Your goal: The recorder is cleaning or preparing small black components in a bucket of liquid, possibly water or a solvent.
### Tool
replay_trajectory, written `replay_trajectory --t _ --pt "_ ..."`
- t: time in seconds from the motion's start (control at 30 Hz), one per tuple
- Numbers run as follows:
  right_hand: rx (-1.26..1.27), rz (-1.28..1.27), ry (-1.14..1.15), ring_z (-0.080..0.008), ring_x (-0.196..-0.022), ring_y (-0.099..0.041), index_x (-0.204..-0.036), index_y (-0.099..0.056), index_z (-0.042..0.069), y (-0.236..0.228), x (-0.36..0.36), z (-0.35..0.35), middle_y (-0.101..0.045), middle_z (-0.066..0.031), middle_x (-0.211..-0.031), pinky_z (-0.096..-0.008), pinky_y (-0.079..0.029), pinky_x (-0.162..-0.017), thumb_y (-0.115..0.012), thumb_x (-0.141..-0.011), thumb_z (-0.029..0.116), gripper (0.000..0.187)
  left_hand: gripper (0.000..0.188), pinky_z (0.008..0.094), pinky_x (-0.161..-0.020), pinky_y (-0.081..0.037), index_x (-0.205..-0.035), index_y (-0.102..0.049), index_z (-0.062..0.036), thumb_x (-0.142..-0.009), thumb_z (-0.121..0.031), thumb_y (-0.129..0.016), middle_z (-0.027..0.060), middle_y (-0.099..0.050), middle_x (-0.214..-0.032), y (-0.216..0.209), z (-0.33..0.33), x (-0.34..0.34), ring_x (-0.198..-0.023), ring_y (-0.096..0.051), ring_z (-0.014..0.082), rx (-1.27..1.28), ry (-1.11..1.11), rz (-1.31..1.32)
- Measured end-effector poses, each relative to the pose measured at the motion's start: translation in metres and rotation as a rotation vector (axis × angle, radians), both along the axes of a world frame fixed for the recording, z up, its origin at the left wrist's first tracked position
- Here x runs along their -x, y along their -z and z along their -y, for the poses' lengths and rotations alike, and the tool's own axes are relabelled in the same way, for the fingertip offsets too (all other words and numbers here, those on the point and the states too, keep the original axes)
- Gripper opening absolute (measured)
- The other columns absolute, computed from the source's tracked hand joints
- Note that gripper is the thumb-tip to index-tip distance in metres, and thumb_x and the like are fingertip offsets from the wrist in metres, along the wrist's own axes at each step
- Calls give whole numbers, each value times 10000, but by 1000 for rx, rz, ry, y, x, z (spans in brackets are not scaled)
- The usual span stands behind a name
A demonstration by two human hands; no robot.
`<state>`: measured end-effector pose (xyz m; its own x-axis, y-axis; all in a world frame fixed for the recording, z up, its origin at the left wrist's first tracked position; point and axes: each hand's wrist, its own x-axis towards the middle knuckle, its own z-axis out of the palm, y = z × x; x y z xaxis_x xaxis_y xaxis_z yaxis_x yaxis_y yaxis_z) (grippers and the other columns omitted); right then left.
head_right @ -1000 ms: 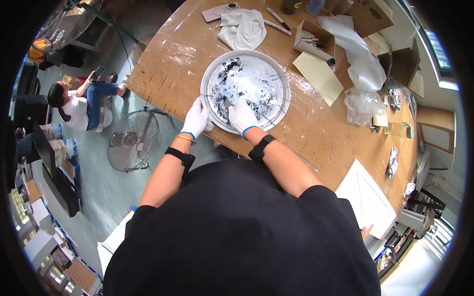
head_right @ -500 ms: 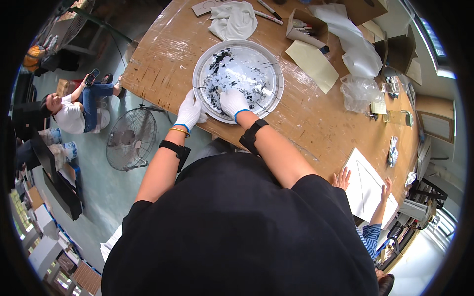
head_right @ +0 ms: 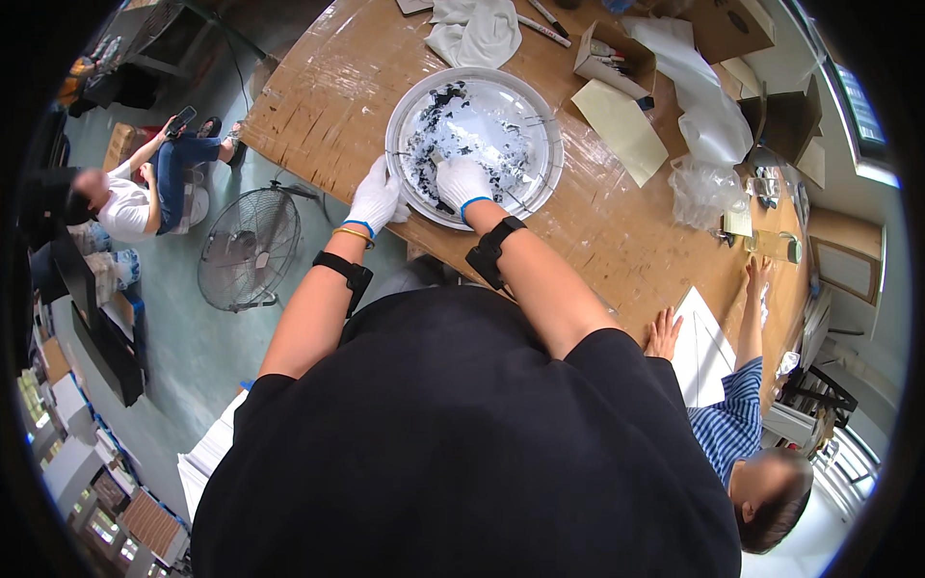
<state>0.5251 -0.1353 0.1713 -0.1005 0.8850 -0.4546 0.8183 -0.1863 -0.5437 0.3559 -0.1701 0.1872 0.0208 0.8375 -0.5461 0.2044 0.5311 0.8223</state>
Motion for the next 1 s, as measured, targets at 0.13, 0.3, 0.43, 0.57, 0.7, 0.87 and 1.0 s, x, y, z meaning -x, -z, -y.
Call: replay_trajectory --t 0.13,0.3,0.43,0.57,0.7,0.87,1.0 --pt "-77 12 -6 -474 -868 -613 -876 -647 -72 0 0 16 -623 -314 -909 -486 -490 -831 -402 -880 235 393 433 351 -491 -557 -1362 -376 -123 -933 -146 -424 162 -626 -786 -4 -2 0 -548 -644 233 -45 26 -95" --pt "-9 -29 69 -482 -883 -608 -882 -649 -84 -4 4 7 -615 -331 -916 -487 -481 -848 -400 -880 248 415 411 360 -490 -559 -1333 -399 -110 -924 -141 -421 163 -629 -796 -5 0 0 -543 -645 231 37 -17 -23" --pt "-102 15 61 -467 -861 -619 -860 -663 -77 0 3 17 -621 -323 -853 -490 -483 -839 -402 -874 262 428 367 351 -499 -551 -1278 -423 -85 -914 -126 -398 141 -615 -784 -8 1 0 -542 -626 212 4 -5 -23" --pt "-69 24 -10 -468 -857 -620 -828 -671 -70 10 6 6 -624 -321 -845 -488 -491 -825 -398 -869 279 445 402 355 -476 -550 -1325 -400 -104 -924 -135 -416 148 -617 -768 -6 -2 -2 -517 -626 228 -3 11 -15" --pt "-20 -4 69 -468 -883 -613 -872 -662 -75 1 0 12 -610 -342 -880 -483 -483 -841 -415 -868 254 412 425 352 -463 -545 -1346 -380 -112 -923 -127 -416 142 -615 -750 12 -4 2 -507 -621 225 -198 92 -114" --pt "85 -42 122 -466 -914 -604 -903 -655 -82 -28 -26 8 -615 -334 -909 -471 -466 -862 -417 -893 302 452 449 344 -439 -536 -1381 -343 -128 -940 -150 -428 138 -616 -739 48 -6 8 -486 -613 222 -109 117 -223" --pt "16 -5 154 -451 -925 -608 -931 -656 -84 -31 -77 -14 -623 -328 -929 -456 -463 -849 -435 -921 462 589 431 344 -426 -530 -1377 -352 -124 -959 -185 -438 131 -612 -723 68 -6 13 -473 -606 210 -150 112 -253"
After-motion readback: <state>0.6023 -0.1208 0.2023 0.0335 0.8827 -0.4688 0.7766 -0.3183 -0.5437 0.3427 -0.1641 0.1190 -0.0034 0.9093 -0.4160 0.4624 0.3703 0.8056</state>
